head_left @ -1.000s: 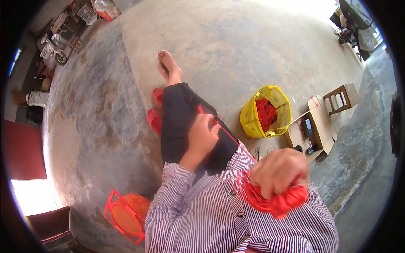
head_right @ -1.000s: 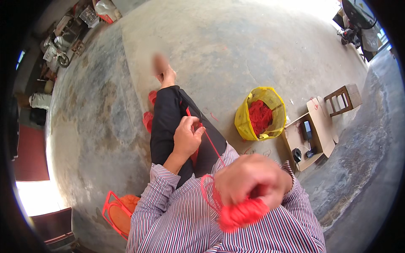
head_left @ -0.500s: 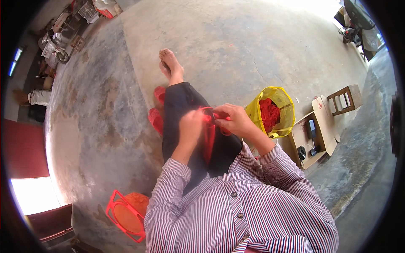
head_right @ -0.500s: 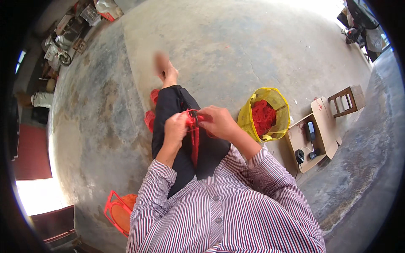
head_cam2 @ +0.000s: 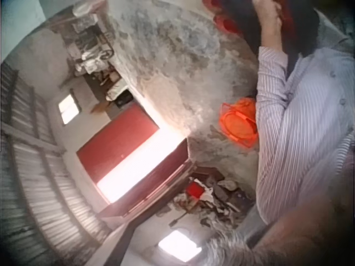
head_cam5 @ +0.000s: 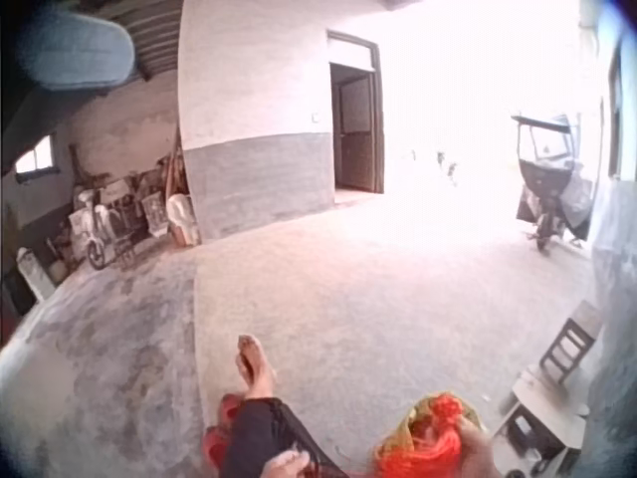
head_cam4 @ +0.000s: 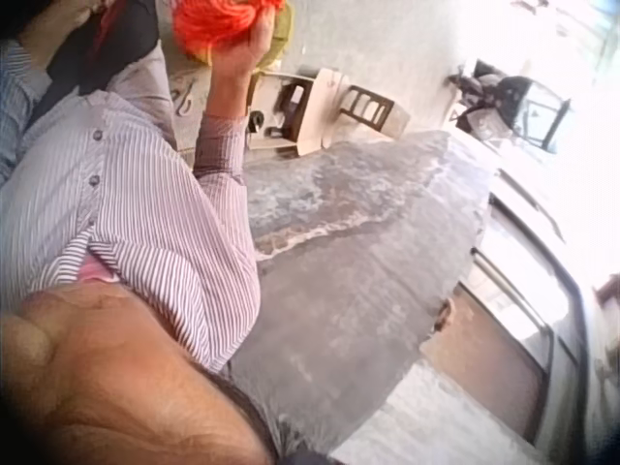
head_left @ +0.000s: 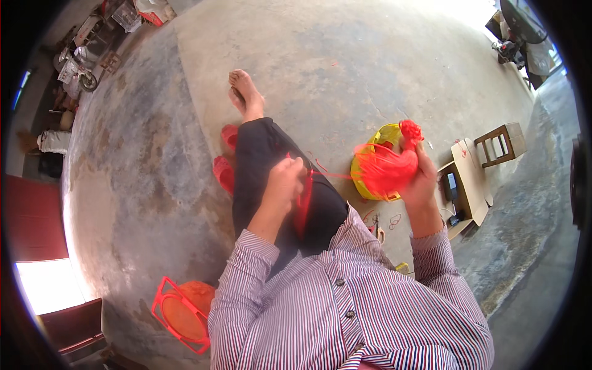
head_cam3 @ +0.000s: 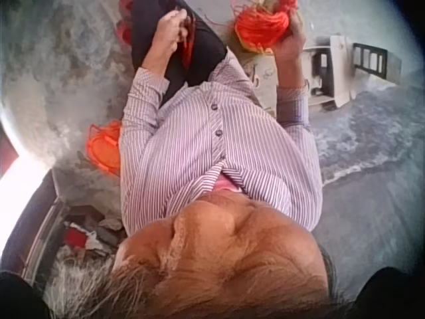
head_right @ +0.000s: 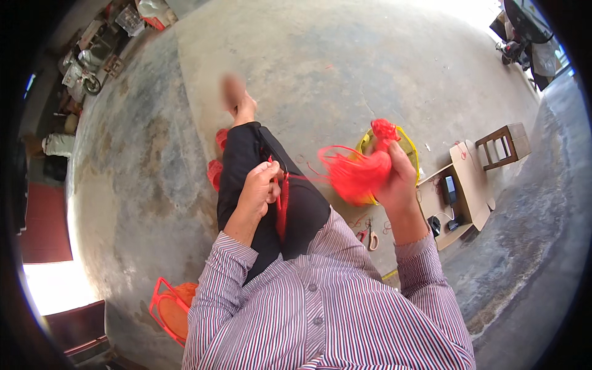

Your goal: The person winds red plastic string around a square furniture frame by hand.

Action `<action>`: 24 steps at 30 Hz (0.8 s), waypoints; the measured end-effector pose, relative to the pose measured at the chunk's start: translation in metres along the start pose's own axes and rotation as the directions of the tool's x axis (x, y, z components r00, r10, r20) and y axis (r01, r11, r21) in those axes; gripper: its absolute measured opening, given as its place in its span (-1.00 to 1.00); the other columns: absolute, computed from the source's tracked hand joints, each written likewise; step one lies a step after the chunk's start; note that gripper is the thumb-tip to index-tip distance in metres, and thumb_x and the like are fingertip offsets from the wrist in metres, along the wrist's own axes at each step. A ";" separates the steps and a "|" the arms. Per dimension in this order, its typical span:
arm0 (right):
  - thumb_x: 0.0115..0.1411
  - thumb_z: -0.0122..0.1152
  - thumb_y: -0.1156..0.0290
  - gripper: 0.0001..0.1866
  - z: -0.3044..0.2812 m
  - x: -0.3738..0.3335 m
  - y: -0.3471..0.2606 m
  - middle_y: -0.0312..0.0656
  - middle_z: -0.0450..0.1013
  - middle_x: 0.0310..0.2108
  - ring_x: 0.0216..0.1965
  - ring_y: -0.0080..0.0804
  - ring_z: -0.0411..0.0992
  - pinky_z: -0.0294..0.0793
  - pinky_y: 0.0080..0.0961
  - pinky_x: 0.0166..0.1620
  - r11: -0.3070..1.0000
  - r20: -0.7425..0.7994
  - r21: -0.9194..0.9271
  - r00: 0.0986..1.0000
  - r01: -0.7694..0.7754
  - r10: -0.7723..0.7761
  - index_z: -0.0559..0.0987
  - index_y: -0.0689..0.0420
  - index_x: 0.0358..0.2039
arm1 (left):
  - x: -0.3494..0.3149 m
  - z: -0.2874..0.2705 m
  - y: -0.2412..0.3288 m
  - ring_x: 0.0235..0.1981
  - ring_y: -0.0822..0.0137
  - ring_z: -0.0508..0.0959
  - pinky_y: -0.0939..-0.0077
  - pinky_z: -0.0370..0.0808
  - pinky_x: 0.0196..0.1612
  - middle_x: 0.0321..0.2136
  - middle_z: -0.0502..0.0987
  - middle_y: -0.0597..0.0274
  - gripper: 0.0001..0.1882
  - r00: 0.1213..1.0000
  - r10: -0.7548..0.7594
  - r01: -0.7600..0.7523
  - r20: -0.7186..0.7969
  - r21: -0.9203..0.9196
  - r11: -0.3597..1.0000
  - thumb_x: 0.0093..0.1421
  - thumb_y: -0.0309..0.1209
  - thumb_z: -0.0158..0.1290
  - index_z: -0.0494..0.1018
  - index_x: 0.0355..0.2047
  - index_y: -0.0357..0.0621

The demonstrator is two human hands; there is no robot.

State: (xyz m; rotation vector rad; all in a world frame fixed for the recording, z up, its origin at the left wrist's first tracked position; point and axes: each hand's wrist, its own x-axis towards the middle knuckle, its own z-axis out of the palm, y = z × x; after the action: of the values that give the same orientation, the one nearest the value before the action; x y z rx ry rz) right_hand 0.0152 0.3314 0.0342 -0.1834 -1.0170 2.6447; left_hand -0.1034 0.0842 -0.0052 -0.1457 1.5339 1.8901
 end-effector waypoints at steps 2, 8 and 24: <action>0.38 -0.07 0.21 -0.65 -0.014 -0.024 -0.004 -0.27 0.41 -0.41 -0.45 -0.47 0.40 0.45 -0.50 -0.36 0.992 -0.048 -0.100 0.996 -0.078 0.073 0.40 0.20 0.01 | 0.008 -0.002 -0.008 -0.85 0.60 0.16 0.68 0.00 -0.80 -0.60 0.53 0.07 -0.81 0.993 -0.102 0.103 0.051 -0.013 0.995 0.28 -0.26 -0.03 0.34 -0.42 -0.05; 0.35 -0.01 0.11 -0.61 -0.048 -0.077 -0.004 -0.21 0.48 -0.37 -0.40 -0.48 0.47 0.51 -0.49 -0.31 0.861 -0.326 -0.496 0.943 -0.114 -0.063 0.44 0.16 -0.02 | 0.004 0.000 -0.002 -0.84 0.58 0.14 0.67 0.02 -0.80 -0.59 0.53 0.04 -0.92 0.972 -0.235 0.231 -0.005 -0.170 0.958 0.12 -0.37 -0.02 0.34 -0.48 -0.05; 0.31 0.13 0.12 -0.57 0.034 -0.055 0.083 -0.29 0.49 -0.22 -0.26 -0.58 0.45 0.48 -0.57 -0.15 0.804 0.077 -0.049 0.800 -0.593 0.595 0.47 0.23 -0.02 | -0.086 0.034 -0.015 -0.11 0.33 0.54 0.42 0.43 0.08 -0.08 0.53 0.10 -0.67 0.851 0.495 -0.524 0.173 0.251 0.814 0.22 -0.51 0.14 0.41 -0.02 -0.27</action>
State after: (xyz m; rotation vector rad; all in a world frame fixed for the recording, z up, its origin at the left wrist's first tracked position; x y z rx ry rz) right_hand 0.0408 0.2337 0.0048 -0.4645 -1.1692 3.2303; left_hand -0.0184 0.0785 0.0347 0.5440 1.8913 1.9913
